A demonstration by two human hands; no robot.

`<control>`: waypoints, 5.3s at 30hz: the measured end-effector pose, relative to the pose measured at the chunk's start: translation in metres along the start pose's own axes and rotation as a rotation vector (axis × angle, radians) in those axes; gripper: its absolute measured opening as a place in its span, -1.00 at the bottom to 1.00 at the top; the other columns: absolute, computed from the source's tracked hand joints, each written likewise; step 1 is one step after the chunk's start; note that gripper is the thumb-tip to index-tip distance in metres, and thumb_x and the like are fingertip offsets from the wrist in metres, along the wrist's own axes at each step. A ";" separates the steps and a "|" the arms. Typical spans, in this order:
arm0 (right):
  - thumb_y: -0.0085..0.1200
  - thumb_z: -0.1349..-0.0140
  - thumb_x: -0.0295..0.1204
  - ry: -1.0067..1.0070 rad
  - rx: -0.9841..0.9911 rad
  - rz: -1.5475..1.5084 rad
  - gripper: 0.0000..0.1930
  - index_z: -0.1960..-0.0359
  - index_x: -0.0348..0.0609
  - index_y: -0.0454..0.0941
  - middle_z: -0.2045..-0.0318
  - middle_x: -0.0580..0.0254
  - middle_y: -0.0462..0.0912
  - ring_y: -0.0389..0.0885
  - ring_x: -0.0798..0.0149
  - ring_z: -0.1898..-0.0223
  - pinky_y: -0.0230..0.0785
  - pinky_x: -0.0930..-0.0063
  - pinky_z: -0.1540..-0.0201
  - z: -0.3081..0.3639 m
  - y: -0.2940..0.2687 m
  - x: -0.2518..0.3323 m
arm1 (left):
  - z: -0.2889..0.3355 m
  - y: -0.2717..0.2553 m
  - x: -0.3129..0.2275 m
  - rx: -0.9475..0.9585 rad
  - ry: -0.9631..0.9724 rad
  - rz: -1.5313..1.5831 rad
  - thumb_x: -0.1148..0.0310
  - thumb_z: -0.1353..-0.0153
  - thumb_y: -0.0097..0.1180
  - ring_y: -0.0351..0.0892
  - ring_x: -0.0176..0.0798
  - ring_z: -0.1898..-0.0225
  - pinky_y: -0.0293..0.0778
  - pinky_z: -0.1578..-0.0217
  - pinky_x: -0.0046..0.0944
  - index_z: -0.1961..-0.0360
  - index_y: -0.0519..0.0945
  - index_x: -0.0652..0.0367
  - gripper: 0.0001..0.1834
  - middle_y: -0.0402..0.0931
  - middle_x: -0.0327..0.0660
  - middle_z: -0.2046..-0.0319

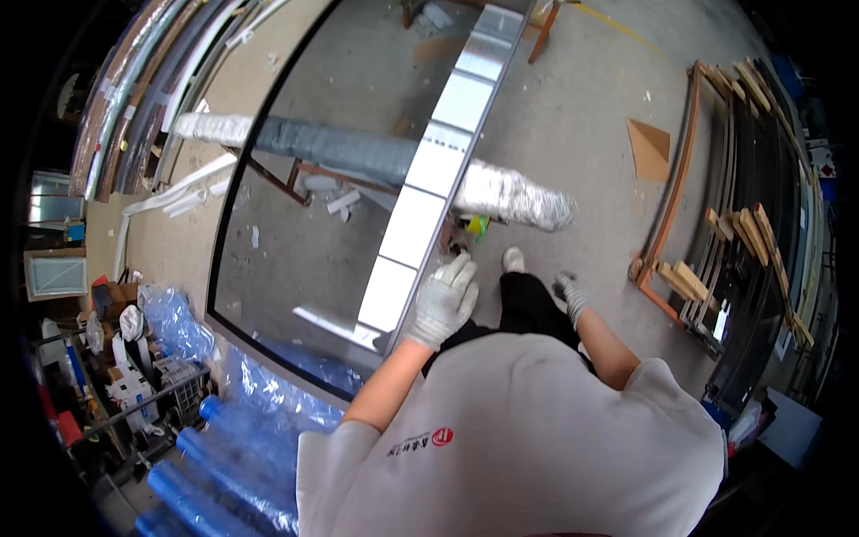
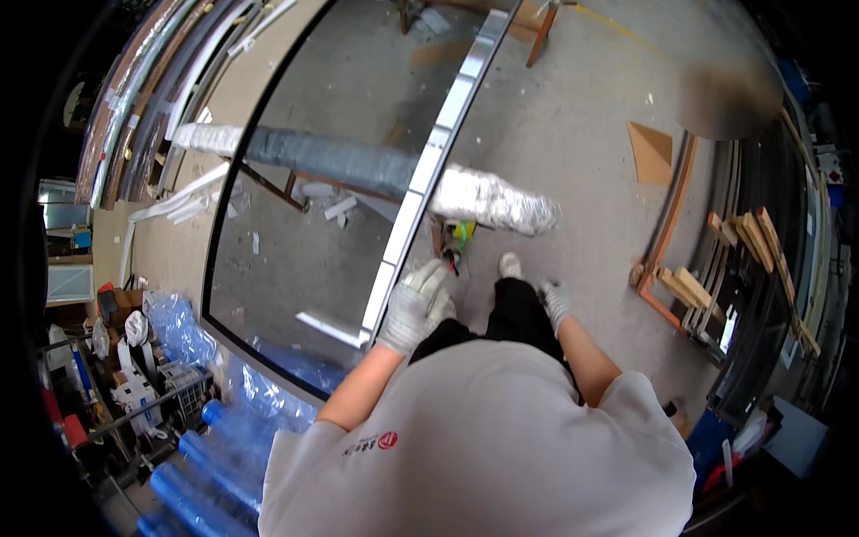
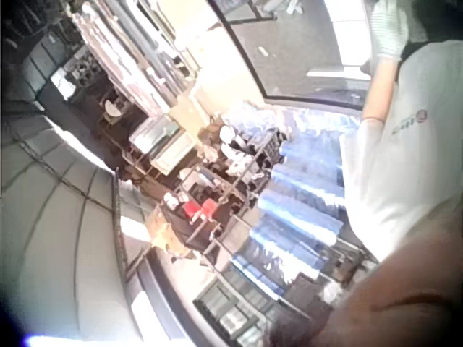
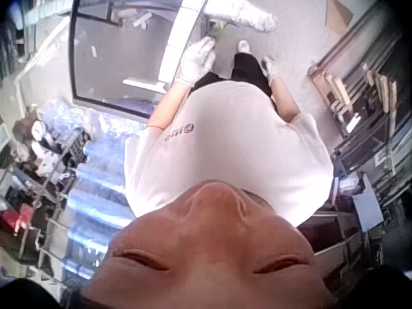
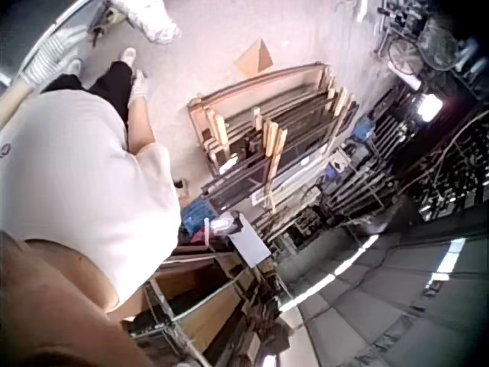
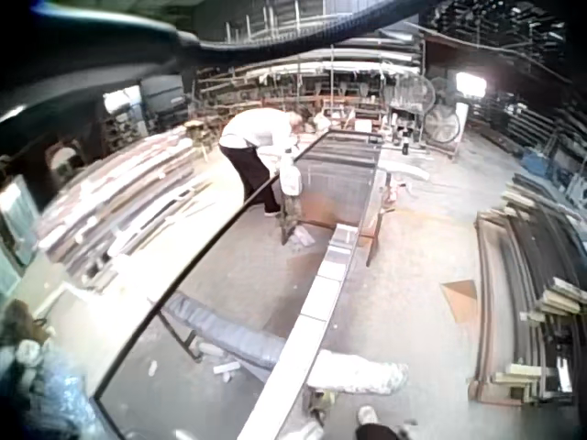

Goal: The person prepares a large glass pane by removing protective tape, cleaning the edges with a tool, and using a sealant gun to apply sealant along the frame.

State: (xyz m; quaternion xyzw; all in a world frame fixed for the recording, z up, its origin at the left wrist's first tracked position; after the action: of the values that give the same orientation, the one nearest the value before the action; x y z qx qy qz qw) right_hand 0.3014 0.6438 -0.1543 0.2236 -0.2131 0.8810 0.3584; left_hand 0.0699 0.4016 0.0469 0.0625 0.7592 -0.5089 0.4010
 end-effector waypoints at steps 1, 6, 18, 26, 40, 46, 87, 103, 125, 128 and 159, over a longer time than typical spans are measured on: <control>0.15 -0.10 -0.30 -0.006 0.000 -0.059 -0.55 -0.01 -0.21 0.41 0.27 0.14 0.57 0.59 0.24 0.31 0.49 0.39 0.23 0.009 -0.016 0.014 | -0.004 0.017 -0.006 -0.056 -0.122 0.044 0.42 -0.08 0.10 0.44 0.14 0.02 0.41 0.02 -0.06 -0.01 0.41 0.26 -0.57 0.40 0.14 -0.01; 0.06 -0.08 -0.29 0.006 -0.030 -0.013 -0.69 0.15 -0.15 0.52 0.50 0.23 0.53 0.51 0.34 0.49 0.39 0.52 0.47 -0.020 -0.091 0.033 | -0.053 0.103 0.052 -0.182 -0.650 -0.040 0.30 -0.03 0.20 0.39 0.17 0.02 0.37 0.02 -0.05 -0.09 0.31 0.29 -0.40 0.34 0.17 -0.02; -0.02 -0.12 -0.40 0.143 0.014 -0.143 -0.82 0.28 -0.22 0.46 0.50 0.14 0.56 0.57 0.21 0.60 0.51 0.35 0.61 -0.208 -0.278 0.151 | -0.074 0.063 0.017 -0.409 -1.464 0.639 0.20 -0.08 0.22 0.20 -0.44 0.85 0.09 0.85 -0.39 0.48 0.61 0.22 -0.73 0.42 -0.29 0.72; 0.03 -0.16 -0.28 -0.055 0.390 -0.119 -0.61 0.08 -0.34 0.40 0.30 0.00 0.57 0.61 0.11 0.28 0.55 0.22 0.26 -0.220 -0.199 0.329 | -0.238 -0.021 -0.070 -0.689 -1.179 0.765 0.24 -0.21 0.08 0.05 -0.51 0.86 0.01 0.85 -0.42 0.37 0.59 0.25 -0.75 0.31 -0.40 0.79; 0.02 -0.24 -0.05 -0.127 0.950 0.042 -0.49 0.12 -0.36 0.49 0.21 0.05 0.60 0.59 0.15 0.18 0.42 0.23 0.00 -0.227 -0.049 0.580 | -0.564 0.205 0.005 0.148 -0.411 0.407 0.15 -0.29 -0.04 0.57 -0.17 0.37 0.46 0.33 -0.23 0.20 0.58 0.13 -0.70 0.60 -0.15 0.41; 0.08 -0.15 -0.31 -0.225 0.923 -0.175 -0.69 0.18 -0.32 0.48 0.25 0.12 0.59 0.58 0.21 0.24 0.43 0.40 0.19 -0.256 -0.035 0.668 | -0.632 0.175 0.007 0.354 -0.674 0.698 -0.06 -0.29 -0.19 0.50 -0.03 0.00 0.36 -0.02 -0.13 -0.08 0.47 0.00 -0.50 0.56 -0.08 0.09; -0.17 -0.29 -0.27 -1.745 0.305 0.906 -0.72 0.29 -0.18 0.54 0.41 0.03 0.61 0.58 0.01 0.34 0.39 0.18 0.22 -0.364 0.120 0.880 | -0.562 0.353 0.117 -0.515 -1.523 0.369 0.09 -0.13 0.01 0.54 0.09 0.15 0.43 0.07 -0.05 0.27 0.64 0.09 -0.66 0.59 0.03 0.27; -0.14 -0.27 -0.26 -1.774 0.173 0.931 -0.64 -0.01 -0.16 0.47 0.28 -0.07 0.57 0.55 -0.09 0.27 0.40 0.12 0.16 -0.371 0.120 0.882 | -0.625 0.139 0.040 -0.534 -0.553 0.030 0.40 -0.10 -0.04 0.50 -0.03 0.25 0.37 0.16 -0.12 0.46 0.56 0.20 -0.85 0.56 -0.11 0.38; 0.00 -0.27 -0.36 -0.447 1.119 0.545 -0.76 0.17 -0.27 0.55 0.52 0.24 0.60 0.46 0.54 0.63 0.30 0.70 0.59 -0.385 0.124 0.943 | -0.746 0.108 0.004 -0.608 -0.658 0.198 0.41 -0.13 0.04 0.50 -0.04 0.30 0.39 0.19 -0.14 0.44 0.58 0.21 -0.88 0.55 -0.10 0.40; 0.02 -0.25 -0.37 -0.451 1.221 0.383 -0.77 0.19 -0.27 0.58 0.54 0.30 0.58 0.44 0.52 0.63 0.31 0.66 0.56 -0.401 0.145 0.963 | -0.765 0.125 0.018 -0.521 -0.470 -0.067 0.39 -0.11 0.03 0.50 -0.05 0.31 0.38 0.19 -0.14 0.44 0.57 0.22 -0.86 0.54 -0.11 0.41; -0.08 -0.18 -0.38 -2.018 1.029 0.994 -0.81 0.25 -0.10 0.55 0.28 0.09 0.57 0.59 0.04 0.24 0.46 0.15 0.20 -0.308 0.516 0.945 | -0.776 0.260 -0.072 -1.571 -1.942 0.346 0.28 -0.20 0.08 0.50 -0.32 0.43 0.44 0.35 -0.28 0.33 0.62 0.24 -0.77 0.58 -0.14 0.47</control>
State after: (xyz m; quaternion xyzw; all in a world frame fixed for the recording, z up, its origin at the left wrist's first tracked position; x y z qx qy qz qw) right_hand -0.7556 0.9790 0.0021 0.8122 -0.0847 0.3362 -0.4692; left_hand -0.1740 1.1855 0.0324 -0.4928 0.2313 0.3016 0.7827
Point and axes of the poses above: each hand's wrist, its own z-axis away from the middle knuckle, its own y-axis out of the palm, x = y × z, the point moved 2 cm from there along -z, towards the middle knuckle
